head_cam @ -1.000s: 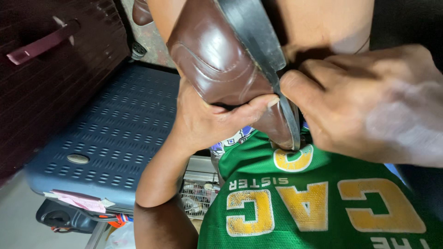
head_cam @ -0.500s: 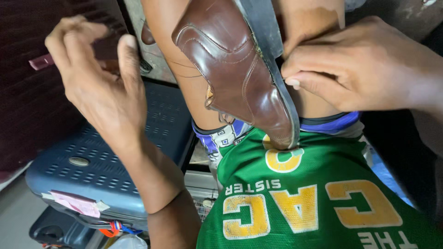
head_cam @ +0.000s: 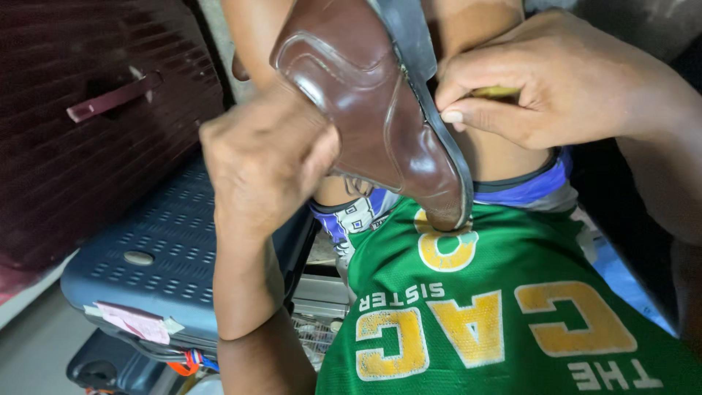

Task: The person stitches the sole of a brown leather shoe using a needle and thread. They repeatedly push the needle through the seam and pull the thread tight to secure the sole to the upper.

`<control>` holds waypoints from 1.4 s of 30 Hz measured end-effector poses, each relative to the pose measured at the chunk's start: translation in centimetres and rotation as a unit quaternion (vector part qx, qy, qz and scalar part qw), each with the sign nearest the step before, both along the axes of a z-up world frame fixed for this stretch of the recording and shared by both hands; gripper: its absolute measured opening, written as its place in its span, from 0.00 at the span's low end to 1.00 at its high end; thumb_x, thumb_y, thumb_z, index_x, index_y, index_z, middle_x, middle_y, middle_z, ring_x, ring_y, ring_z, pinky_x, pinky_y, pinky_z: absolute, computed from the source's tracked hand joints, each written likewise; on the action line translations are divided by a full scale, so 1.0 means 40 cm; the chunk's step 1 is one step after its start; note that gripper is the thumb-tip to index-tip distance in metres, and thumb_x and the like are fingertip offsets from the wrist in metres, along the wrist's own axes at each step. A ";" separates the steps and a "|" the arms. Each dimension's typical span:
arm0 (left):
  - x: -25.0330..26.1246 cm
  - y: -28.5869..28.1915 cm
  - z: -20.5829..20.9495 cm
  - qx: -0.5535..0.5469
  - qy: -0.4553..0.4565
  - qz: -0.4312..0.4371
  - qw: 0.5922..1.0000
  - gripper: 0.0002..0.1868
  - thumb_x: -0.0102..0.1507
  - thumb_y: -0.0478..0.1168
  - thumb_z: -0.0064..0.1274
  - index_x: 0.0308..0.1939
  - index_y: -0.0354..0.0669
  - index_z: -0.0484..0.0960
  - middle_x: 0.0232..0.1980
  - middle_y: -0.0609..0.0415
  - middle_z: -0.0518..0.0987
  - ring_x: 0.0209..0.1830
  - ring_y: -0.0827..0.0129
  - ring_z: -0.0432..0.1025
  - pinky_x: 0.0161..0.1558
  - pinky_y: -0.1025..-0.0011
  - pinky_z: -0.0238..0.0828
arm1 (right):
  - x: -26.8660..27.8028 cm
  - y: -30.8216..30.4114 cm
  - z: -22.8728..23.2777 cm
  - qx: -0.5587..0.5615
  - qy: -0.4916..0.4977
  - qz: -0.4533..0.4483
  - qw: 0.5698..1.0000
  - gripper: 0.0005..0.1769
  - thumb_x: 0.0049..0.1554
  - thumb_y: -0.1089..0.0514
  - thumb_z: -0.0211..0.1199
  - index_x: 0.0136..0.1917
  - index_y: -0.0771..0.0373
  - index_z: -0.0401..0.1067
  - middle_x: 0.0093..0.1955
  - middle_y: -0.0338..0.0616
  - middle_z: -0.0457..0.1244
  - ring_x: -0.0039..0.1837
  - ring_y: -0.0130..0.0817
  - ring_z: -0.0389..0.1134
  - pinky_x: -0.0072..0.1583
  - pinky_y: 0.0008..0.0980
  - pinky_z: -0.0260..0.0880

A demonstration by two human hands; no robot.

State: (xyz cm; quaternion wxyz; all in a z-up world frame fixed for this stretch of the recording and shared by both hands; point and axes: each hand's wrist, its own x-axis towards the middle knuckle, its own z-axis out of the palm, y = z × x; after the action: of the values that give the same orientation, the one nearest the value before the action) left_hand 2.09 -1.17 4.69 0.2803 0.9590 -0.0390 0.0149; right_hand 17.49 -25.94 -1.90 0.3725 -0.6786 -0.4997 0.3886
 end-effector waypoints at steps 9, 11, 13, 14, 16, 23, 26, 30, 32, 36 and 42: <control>-0.032 0.070 -0.101 -0.207 0.205 -0.055 0.955 0.05 0.61 0.30 0.56 0.33 0.34 0.74 0.28 0.48 0.70 0.26 0.61 0.68 0.34 0.65 0.67 | -0.004 0.024 -0.001 -0.022 -0.031 0.016 0.999 0.11 0.56 0.51 0.64 0.50 0.58 0.78 0.46 0.38 0.72 0.44 0.36 0.73 0.47 0.35 0.72; -0.048 0.082 -0.101 -0.282 0.186 0.000 0.941 0.07 0.66 0.31 0.56 0.34 0.36 0.74 0.28 0.51 0.71 0.24 0.68 0.67 0.30 0.71 0.64 | -0.005 0.016 -0.005 -0.024 -0.010 0.011 1.000 0.11 0.57 0.52 0.65 0.50 0.58 0.77 0.46 0.37 0.72 0.44 0.36 0.74 0.46 0.34 0.72; -0.067 0.080 -0.107 -0.397 0.146 0.078 0.903 0.06 0.67 0.32 0.55 0.36 0.37 0.75 0.32 0.51 0.73 0.22 0.74 0.65 0.26 0.76 0.62 | -0.004 0.004 -0.009 -0.010 0.000 0.004 1.000 0.11 0.57 0.53 0.65 0.50 0.59 0.77 0.47 0.37 0.72 0.45 0.36 0.74 0.46 0.33 0.72; -0.080 0.077 -0.108 -0.471 0.114 0.133 0.865 0.05 0.67 0.33 0.53 0.37 0.37 0.75 0.37 0.49 0.75 0.21 0.76 0.64 0.23 0.79 0.60 | -0.002 0.005 -0.011 0.007 0.002 0.003 1.000 0.11 0.56 0.53 0.66 0.50 0.59 0.77 0.48 0.38 0.71 0.46 0.36 0.74 0.47 0.33 0.72; -0.094 0.075 -0.116 -0.650 0.061 0.171 0.738 0.04 0.68 0.36 0.52 0.38 0.39 0.77 0.37 0.49 0.75 0.20 0.79 0.61 0.20 0.83 0.57 | 0.001 0.006 -0.016 0.019 0.011 0.008 1.000 0.12 0.57 0.53 0.67 0.51 0.60 0.76 0.49 0.39 0.71 0.45 0.35 0.73 0.46 0.32 0.71; -0.085 0.042 -0.116 -0.539 0.193 0.252 0.781 0.11 0.71 0.38 0.38 0.45 0.39 0.77 0.24 0.58 0.71 0.18 0.82 0.63 0.22 0.81 0.59 | 0.001 0.010 -0.003 -0.055 0.058 0.016 0.997 0.11 0.61 0.55 0.61 0.56 0.57 0.75 0.49 0.36 0.72 0.46 0.29 0.75 0.44 0.27 0.74; -0.057 0.039 -0.107 -0.369 0.264 0.172 0.874 0.09 0.68 0.33 0.42 0.37 0.38 0.78 0.23 0.57 0.76 0.21 0.78 0.72 0.27 0.76 0.70 | -0.014 0.015 0.023 -0.033 0.010 0.017 0.999 0.11 0.60 0.55 0.61 0.55 0.58 0.75 0.47 0.38 0.72 0.46 0.34 0.75 0.46 0.33 0.74; -0.023 0.058 -0.123 -0.286 0.221 0.021 0.932 0.12 0.59 0.26 0.47 0.41 0.37 0.84 0.33 0.52 0.81 0.32 0.70 0.79 0.40 0.72 0.76 | -0.037 0.015 0.038 -0.043 -0.071 0.006 0.997 0.10 0.59 0.55 0.62 0.54 0.58 0.75 0.46 0.41 0.72 0.44 0.43 0.73 0.45 0.40 0.73; -0.025 0.058 -0.136 -0.328 0.215 0.008 0.920 0.11 0.62 0.28 0.51 0.47 0.38 0.83 0.44 0.52 0.83 0.44 0.67 0.80 0.50 0.71 0.76 | -0.049 0.009 0.040 -0.029 -0.074 -0.004 0.997 0.10 0.60 0.55 0.63 0.54 0.59 0.74 0.47 0.41 0.71 0.45 0.41 0.73 0.46 0.40 0.73; -0.022 0.052 -0.141 -0.328 0.215 0.001 0.920 0.12 0.63 0.29 0.56 0.51 0.38 0.83 0.50 0.51 0.85 0.52 0.65 0.80 0.56 0.69 0.76 | -0.055 0.018 0.059 -0.038 -0.100 -0.019 0.994 0.10 0.58 0.55 0.65 0.53 0.58 0.75 0.46 0.39 0.70 0.44 0.40 0.73 0.43 0.39 0.73; -0.009 0.035 -0.148 -0.308 0.231 -0.034 0.922 0.12 0.63 0.30 0.57 0.51 0.38 0.83 0.51 0.51 0.85 0.53 0.63 0.80 0.56 0.68 0.76 | -0.079 0.011 0.061 -0.017 -0.164 -0.012 0.986 0.11 0.55 0.60 0.66 0.53 0.62 0.75 0.47 0.41 0.71 0.43 0.35 0.73 0.38 0.36 0.72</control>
State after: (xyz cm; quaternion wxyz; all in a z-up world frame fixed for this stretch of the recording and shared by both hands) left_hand 1.75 0.24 -1.23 0.5631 0.8005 0.0011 -0.2053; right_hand 14.32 -25.49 0.54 0.2785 -0.7455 -0.5388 0.2763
